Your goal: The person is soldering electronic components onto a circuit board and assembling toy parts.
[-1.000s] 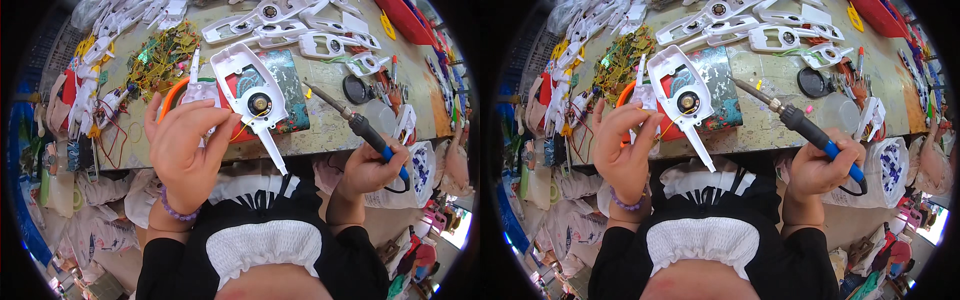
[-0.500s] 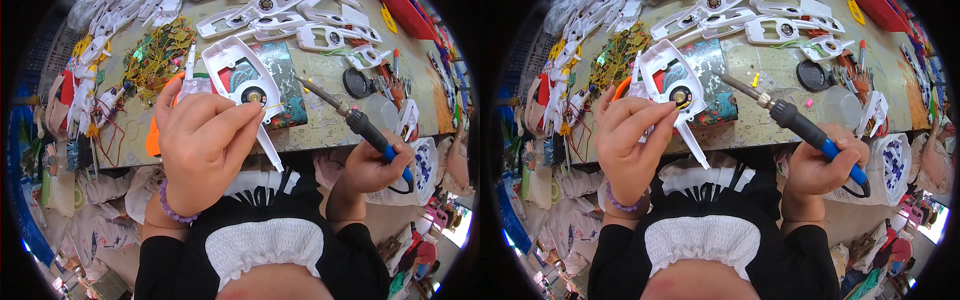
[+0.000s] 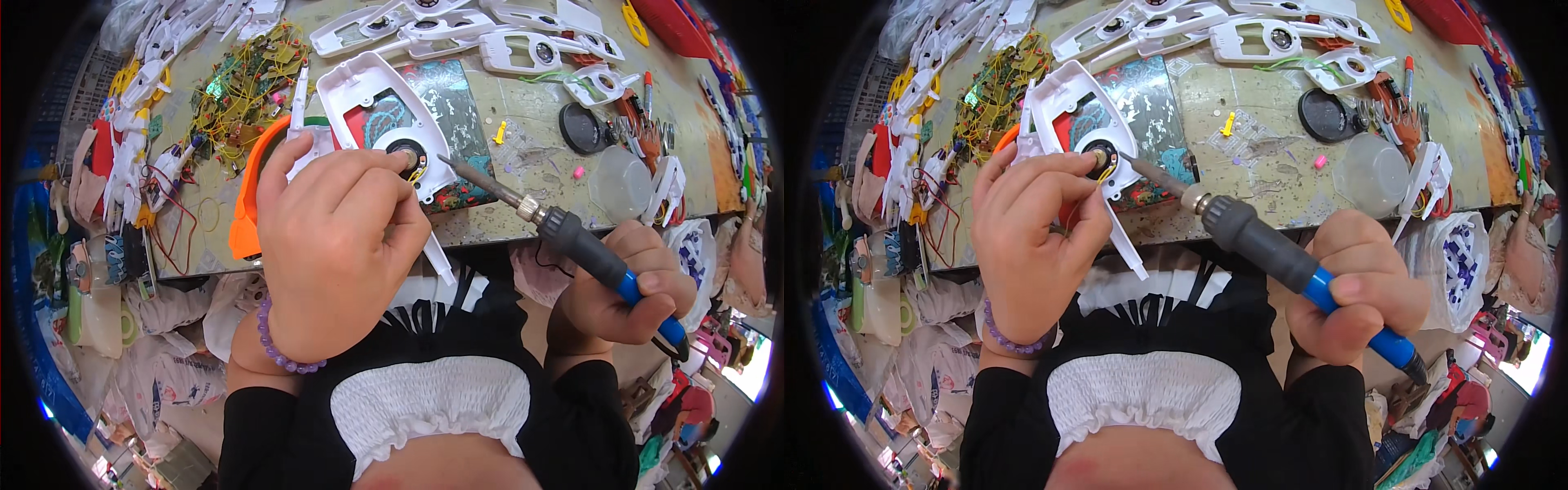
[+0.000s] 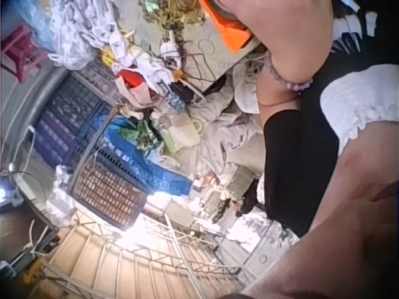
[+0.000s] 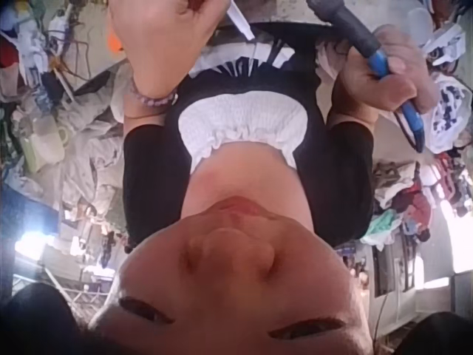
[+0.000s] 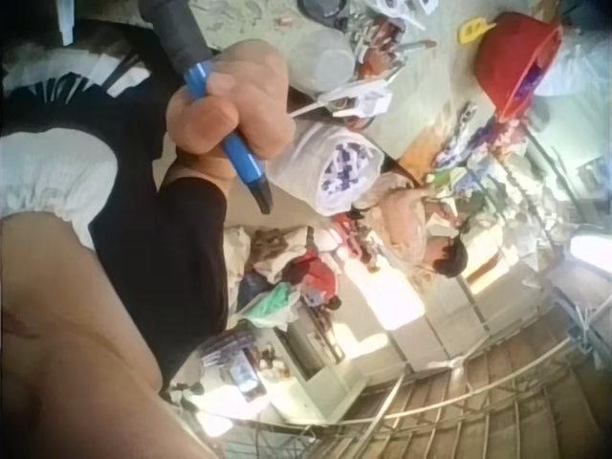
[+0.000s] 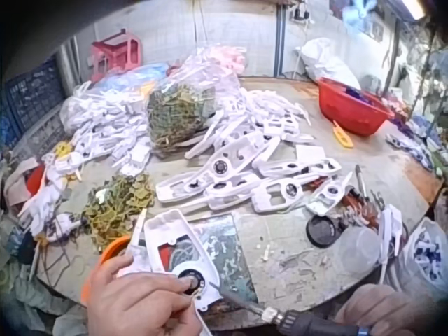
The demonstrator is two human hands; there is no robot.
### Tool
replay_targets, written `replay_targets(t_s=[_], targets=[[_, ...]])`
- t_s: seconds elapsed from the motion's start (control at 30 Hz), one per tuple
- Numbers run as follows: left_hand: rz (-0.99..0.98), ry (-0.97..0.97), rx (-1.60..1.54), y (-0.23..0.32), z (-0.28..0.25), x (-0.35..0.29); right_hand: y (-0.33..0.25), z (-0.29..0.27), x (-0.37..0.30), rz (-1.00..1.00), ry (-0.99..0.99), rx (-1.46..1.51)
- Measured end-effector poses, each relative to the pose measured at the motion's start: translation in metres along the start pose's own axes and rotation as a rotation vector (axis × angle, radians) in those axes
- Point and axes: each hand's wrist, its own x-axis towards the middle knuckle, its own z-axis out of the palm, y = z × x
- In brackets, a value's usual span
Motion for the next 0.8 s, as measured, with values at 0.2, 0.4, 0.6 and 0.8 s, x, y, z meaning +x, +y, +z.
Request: replay_targets(t_s=[0.2,0.4,0.6,0.8], targets=[[0.021,0.039,0.003,-0.005,0.005,-0.005,0.005,0.01,0.001,-0.06,-0.023,0.054],[0.033,0.048,-0.013,-0.005,0.005,-0.003,-0.001,0.011,0.01,-0.048,-0.103,-0.004],[-0.012,0.045,0.012,-0.004,0.004,-0.006,0.003,0.015,0.008,-0.095,-0.17,0.007],[-0.001,0.041,-0.007,-0.003,0.005,-0.002,0.001,0.013,0.01,-0.111,-0.184,-0.003]])
